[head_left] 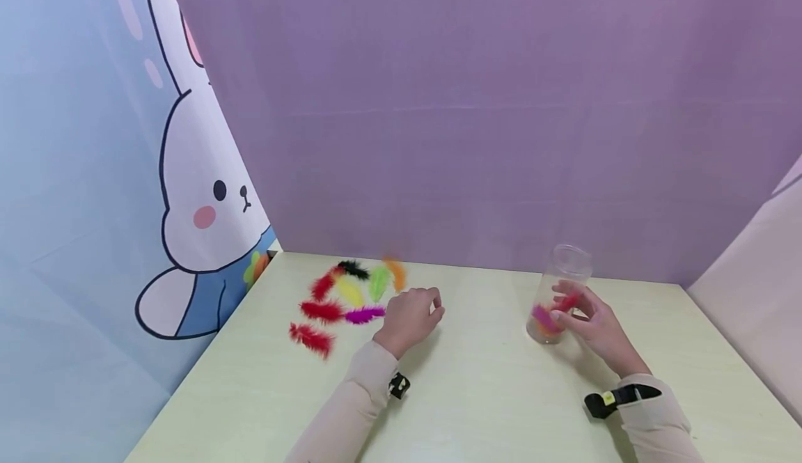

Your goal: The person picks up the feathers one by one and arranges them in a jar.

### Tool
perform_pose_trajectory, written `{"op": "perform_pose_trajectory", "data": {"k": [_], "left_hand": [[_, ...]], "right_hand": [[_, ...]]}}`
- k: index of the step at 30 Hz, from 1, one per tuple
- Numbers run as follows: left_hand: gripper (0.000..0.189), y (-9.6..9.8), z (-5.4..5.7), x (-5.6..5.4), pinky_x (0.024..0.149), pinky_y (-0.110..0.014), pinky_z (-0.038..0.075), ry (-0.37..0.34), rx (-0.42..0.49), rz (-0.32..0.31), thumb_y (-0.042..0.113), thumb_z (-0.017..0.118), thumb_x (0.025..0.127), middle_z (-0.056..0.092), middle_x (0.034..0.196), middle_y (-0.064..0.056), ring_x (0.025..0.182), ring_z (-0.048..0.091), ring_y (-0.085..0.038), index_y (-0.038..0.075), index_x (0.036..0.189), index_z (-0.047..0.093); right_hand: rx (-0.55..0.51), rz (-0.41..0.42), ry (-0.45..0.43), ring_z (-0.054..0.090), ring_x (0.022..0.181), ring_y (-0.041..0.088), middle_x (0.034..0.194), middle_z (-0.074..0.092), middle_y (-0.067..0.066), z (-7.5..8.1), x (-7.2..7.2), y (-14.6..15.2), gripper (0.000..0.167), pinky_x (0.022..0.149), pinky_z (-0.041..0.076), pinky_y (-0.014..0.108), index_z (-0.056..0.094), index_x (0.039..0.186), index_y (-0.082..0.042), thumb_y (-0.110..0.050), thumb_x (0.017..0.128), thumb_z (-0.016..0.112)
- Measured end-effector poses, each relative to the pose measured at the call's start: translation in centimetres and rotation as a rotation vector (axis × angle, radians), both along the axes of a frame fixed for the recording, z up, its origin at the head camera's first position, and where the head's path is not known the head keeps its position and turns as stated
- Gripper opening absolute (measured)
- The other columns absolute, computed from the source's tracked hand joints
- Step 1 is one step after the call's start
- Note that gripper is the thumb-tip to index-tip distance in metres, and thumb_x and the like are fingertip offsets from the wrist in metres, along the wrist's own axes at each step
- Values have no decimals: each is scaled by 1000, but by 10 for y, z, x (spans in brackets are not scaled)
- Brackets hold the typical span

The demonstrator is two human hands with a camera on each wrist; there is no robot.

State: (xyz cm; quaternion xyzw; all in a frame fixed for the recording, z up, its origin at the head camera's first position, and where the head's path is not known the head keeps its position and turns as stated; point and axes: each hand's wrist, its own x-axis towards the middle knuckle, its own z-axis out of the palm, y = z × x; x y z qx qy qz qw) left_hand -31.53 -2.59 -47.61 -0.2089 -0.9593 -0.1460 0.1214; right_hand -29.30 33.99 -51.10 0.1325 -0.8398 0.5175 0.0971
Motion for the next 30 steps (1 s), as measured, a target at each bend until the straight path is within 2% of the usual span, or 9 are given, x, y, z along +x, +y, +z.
{"op": "perform_pose_trajectory", "data": {"k": [7, 10, 14, 18, 21, 25, 30], "left_hand": [[12, -22, 0, -2, 46, -25, 39, -17, 27, 15, 29, 71, 97, 65, 70, 6, 53, 50, -8, 18, 94, 71], [9, -34, 2, -5, 47, -26, 40, -25, 40, 34, 26, 72, 96, 63, 68, 5, 53, 50, -10, 18, 93, 71], [5, -51, 7, -9, 49, -29, 42, -41, 53, 66, 20, 70, 95, 65, 70, 4, 56, 54, -13, 18, 91, 71], [6, -69, 12, -11, 53, -33, 47, -87, 62, 101, 15, 68, 95, 72, 81, 2, 63, 60, -15, 18, 94, 73], [8, -81, 14, -12, 55, -34, 50, -122, 67, 132, 13, 69, 94, 76, 90, -1, 67, 63, -18, 16, 97, 76], [12, -91, 12, -15, 56, -36, 52, -149, 58, 164, 11, 72, 91, 77, 103, -5, 70, 65, -23, 15, 100, 79], [14, -95, 4, -19, 58, -40, 55, -173, 22, 186, 14, 77, 88, 77, 114, -6, 78, 70, -31, 18, 102, 81]], "right_hand": [[-7, -4, 5, 60, 110, -11, 118, 68, -3, 4, 2, 2, 61, 89, 49, 11, 45, 150, -9, -21, 97, 72], [-7, -4, -3, 60, 110, -11, 120, 67, -5, 5, 2, 2, 63, 88, 49, 11, 44, 151, -8, -22, 97, 72], [-3, -5, -9, 60, 110, -10, 123, 67, 2, 6, 2, 1, 63, 89, 49, 11, 43, 151, -8, -23, 97, 72], [3, -4, -7, 60, 109, -9, 126, 66, 11, 7, 2, 1, 62, 88, 49, 11, 44, 151, -8, -23, 97, 72], [8, -2, -7, 60, 109, -10, 127, 66, 13, 7, 2, 1, 62, 88, 49, 12, 44, 150, -8, -23, 97, 72], [10, -1, -9, 60, 109, -10, 128, 66, 13, 7, 2, 1, 61, 88, 49, 12, 45, 150, -10, -23, 97, 72], [9, -3, -12, 60, 109, -10, 126, 66, 14, 7, 2, 1, 61, 88, 49, 11, 46, 150, -9, -23, 97, 72]]}}
